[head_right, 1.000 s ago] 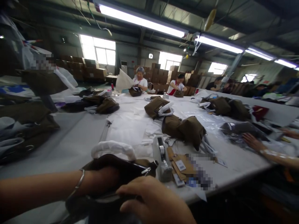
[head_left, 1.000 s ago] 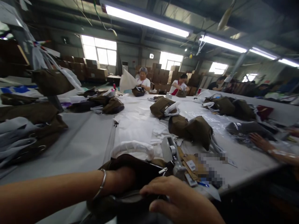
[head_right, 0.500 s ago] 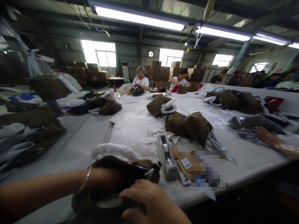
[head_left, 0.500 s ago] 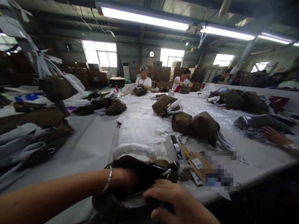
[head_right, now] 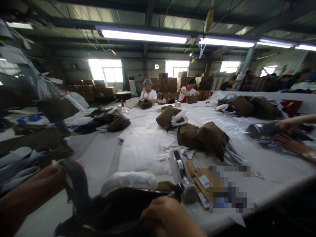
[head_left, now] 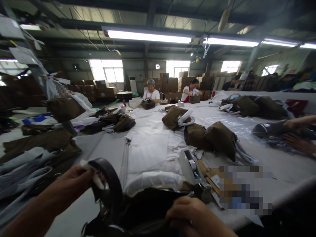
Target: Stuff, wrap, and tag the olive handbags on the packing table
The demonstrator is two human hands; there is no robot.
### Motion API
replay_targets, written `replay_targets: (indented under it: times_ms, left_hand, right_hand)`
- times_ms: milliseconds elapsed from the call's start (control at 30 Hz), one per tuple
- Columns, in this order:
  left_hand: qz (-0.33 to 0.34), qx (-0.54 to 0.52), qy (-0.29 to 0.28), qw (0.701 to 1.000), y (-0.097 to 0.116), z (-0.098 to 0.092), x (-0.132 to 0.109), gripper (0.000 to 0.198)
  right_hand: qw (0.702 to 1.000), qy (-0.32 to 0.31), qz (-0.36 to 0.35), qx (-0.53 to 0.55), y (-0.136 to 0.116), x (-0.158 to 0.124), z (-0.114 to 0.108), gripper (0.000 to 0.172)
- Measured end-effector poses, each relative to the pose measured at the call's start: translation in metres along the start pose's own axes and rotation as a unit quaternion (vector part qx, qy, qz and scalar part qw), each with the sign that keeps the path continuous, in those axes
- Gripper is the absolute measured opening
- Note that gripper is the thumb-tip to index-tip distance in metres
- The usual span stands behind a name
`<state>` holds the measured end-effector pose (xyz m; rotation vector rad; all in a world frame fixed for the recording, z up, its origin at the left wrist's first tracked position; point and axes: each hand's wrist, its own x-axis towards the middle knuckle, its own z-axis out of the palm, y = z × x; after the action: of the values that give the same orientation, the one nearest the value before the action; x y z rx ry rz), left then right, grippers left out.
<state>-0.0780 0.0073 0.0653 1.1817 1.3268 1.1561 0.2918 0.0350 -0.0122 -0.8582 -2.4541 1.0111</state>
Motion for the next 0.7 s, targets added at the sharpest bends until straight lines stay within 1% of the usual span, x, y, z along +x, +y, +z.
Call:
replay_targets:
  times_ms: [33, 67, 100, 133, 167, 233, 333, 433, 533, 600, 633, 700]
  left_hand:
    - [-0.026, -0.062, 0.083, 0.994, -0.012, -0.008, 0.006, 0.027]
    - [-0.050, -0.117, 0.153, 0.980, -0.025, -0.014, 0.013, 0.024]
    - [-0.068, -0.161, 0.201, 0.964, -0.037, -0.017, 0.021, 0.024]
    - [-0.081, -0.189, 0.232, 0.951, -0.048, -0.019, 0.028, 0.023]
    - [-0.088, -0.203, 0.246, 0.944, -0.059, -0.018, 0.035, 0.023]
    - [-0.088, -0.203, 0.240, 0.945, -0.078, -0.014, 0.048, 0.020]
    - [-0.094, -0.161, 0.188, 0.964, -0.102, -0.002, 0.064, 0.021]
    - [-0.103, -0.067, 0.108, 0.987, -0.125, 0.010, 0.077, 0.034]
    - [-0.094, 0.058, 0.046, 0.993, -0.144, 0.015, 0.088, 0.042]
    - [-0.077, 0.142, 0.031, 0.986, -0.151, 0.013, 0.092, 0.049]
    - [-0.066, 0.179, 0.034, 0.981, -0.153, 0.009, 0.092, 0.051]
    - [-0.033, 0.244, 0.060, 0.967, -0.153, -0.002, 0.085, 0.048]
  right_hand:
    - [1.000, -0.002, -0.008, -0.009, 0.002, 0.002, 0.000, 0.026]
    - [1.000, -0.006, -0.020, -0.020, 0.004, 0.005, 0.000, 0.025]
    - [0.999, -0.012, -0.029, -0.031, 0.005, 0.007, 0.000, 0.024]
    - [0.998, -0.017, -0.037, -0.042, 0.007, 0.009, -0.001, 0.023]
    - [0.998, -0.020, -0.044, -0.051, 0.007, 0.011, -0.001, 0.023]
    - [0.996, -0.016, -0.054, -0.066, 0.009, 0.015, -0.002, 0.023]
    - [0.994, 0.000, -0.067, -0.085, 0.010, 0.018, -0.001, 0.023]
    - [0.991, 0.007, -0.078, -0.105, 0.008, 0.020, -0.001, 0.023]
    - [0.989, 0.024, -0.078, -0.123, 0.004, 0.021, -0.004, 0.021]
    - [0.988, 0.051, -0.072, -0.127, 0.004, 0.020, -0.006, 0.019]
    - [0.987, 0.070, -0.068, -0.126, 0.005, 0.018, -0.006, 0.019]
    - [0.984, 0.117, -0.064, -0.120, 0.009, 0.012, -0.006, 0.021]
